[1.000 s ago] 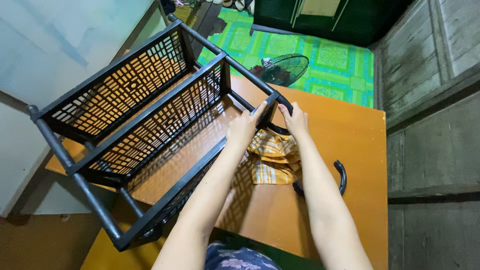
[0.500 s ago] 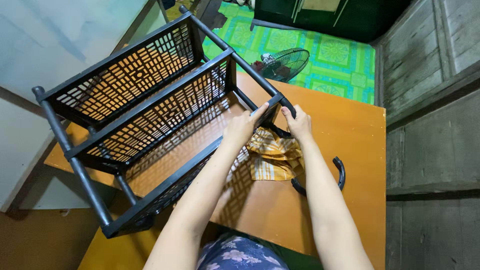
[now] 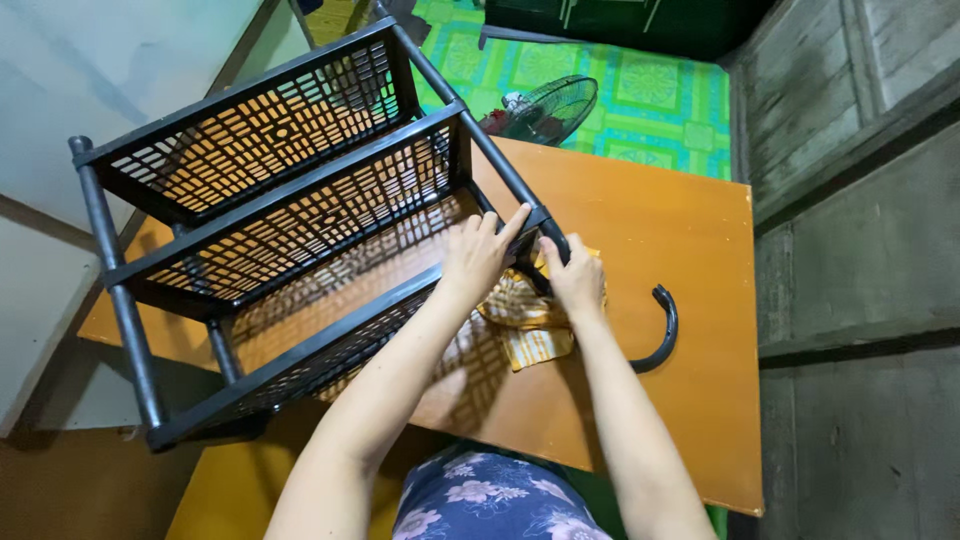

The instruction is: The person disassembles a black plastic three-tier storage rack on a wooden table. They remove curved and straight support rods one by one, then detach the plastic shelves and lay them flat on the table.

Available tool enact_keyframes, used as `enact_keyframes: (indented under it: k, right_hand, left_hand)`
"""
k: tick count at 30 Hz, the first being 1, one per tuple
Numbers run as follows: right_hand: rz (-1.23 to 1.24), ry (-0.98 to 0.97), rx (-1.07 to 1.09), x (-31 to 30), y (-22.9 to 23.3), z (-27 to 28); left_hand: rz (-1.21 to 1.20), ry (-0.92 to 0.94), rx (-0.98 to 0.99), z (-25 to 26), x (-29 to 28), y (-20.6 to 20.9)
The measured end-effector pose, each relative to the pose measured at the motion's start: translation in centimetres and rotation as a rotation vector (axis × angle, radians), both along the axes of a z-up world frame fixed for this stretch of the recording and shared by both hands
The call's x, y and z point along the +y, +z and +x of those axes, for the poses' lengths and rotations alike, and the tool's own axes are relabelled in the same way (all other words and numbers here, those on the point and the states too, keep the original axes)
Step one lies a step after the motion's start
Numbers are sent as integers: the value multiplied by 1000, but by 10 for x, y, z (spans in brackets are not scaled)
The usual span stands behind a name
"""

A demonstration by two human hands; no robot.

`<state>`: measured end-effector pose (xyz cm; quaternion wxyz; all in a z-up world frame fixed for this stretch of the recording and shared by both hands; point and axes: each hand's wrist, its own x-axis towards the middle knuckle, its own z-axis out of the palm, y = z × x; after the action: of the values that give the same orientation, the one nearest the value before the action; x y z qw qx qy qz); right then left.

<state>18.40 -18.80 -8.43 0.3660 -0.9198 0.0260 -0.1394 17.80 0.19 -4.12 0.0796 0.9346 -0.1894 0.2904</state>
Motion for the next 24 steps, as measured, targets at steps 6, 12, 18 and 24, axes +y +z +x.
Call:
enact_keyframes:
  k: [6,12,18,24]
  right_hand:
    - [1,-71,-69,7,-2,-31]
    - [148,120,58,-9,2,-11]
    - [400,230,263,-11,-6,6]
    - [503,329,260,-18,-23,11]
  left_hand:
    - [107,-13,171,9,-18,-15]
    - [12,-48,368,24,-23,-25]
    - [-45,-53,487,32,-31,-20]
    - [-35,-36,544,31,-32,-18]
